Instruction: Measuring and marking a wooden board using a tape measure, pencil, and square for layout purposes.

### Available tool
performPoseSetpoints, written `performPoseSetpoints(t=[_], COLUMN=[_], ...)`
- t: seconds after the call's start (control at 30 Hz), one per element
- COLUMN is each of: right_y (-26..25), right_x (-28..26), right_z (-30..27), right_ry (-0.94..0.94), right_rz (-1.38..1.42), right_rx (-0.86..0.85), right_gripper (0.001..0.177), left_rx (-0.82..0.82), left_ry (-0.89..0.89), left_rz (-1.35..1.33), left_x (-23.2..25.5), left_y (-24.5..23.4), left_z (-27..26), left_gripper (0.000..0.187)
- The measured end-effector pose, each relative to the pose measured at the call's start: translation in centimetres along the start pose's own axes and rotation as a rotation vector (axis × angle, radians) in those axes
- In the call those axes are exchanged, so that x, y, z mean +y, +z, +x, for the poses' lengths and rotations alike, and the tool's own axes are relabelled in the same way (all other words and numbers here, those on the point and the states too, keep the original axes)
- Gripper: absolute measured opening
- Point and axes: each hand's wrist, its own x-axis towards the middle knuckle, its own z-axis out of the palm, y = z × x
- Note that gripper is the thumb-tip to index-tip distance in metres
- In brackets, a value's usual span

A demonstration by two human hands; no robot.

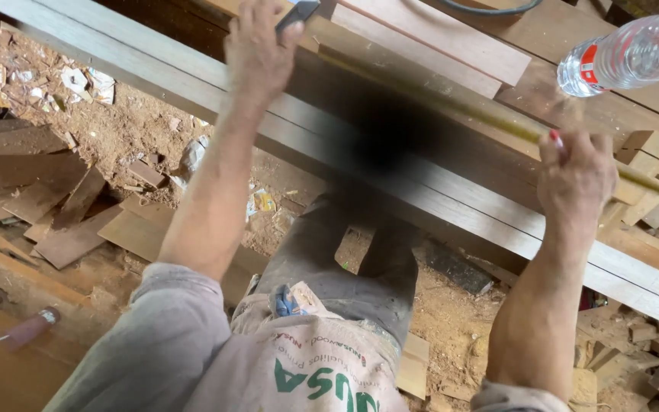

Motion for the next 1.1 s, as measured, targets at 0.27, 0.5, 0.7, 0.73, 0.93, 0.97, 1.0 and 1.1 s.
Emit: performPoseSetpoints(t=[0.27,0.5,0.7,0.73,0.93,0.97,1.0,1.1], right_y=[-3.2,-3.8,-3.6,-4.0,-6.7,-6.0,-5.2,-2.3], right_x=[-7.2,-7.8,-9.5,-10.6,-18.0,-19.0,-20.1,-22.5], right_z=[1.2,-8.5,-15.5,-15.4,-15.6,-15.9,-16.1,-17.4], right_ry=[0.052,-0.010,0.055,0.048,0.645,0.615,0.582,0.656], right_rz=[0.198,0.271,0.646,0.654,1.102,1.219,1.336,1.400], right_rx=[0.198,0.362,0.366,0.369,-0.156,-0.148,-0.139,-0.092], right_gripper=[0.024,0.013,0.044,0.044,0.020,0.026,0.033,0.036], left_rx=[-0.341,-0.200,-0.189,-0.181,-0.270,-0.194,-0.115,-0.327], left_ry=[-0.064,0.093,0.050,0.046,0.241,0.441,0.640,0.758], left_rz=[0.274,0.262,0.250,0.255,0.182,0.156,0.127,0.262], left_x=[0.2,-3.3,1.0,2.0,8.2,8.7,9.0,9.6], left_y=[-0.1,2.4,-3.7,-4.7,-6.8,-6.3,-5.8,-3.4], left_z=[3.0,4.6,2.5,1.0,-11.2,-13.6,-15.8,-19.2], left_gripper=[0.072,0.038,0.035,0.035,0.035,0.033,0.034,0.032])
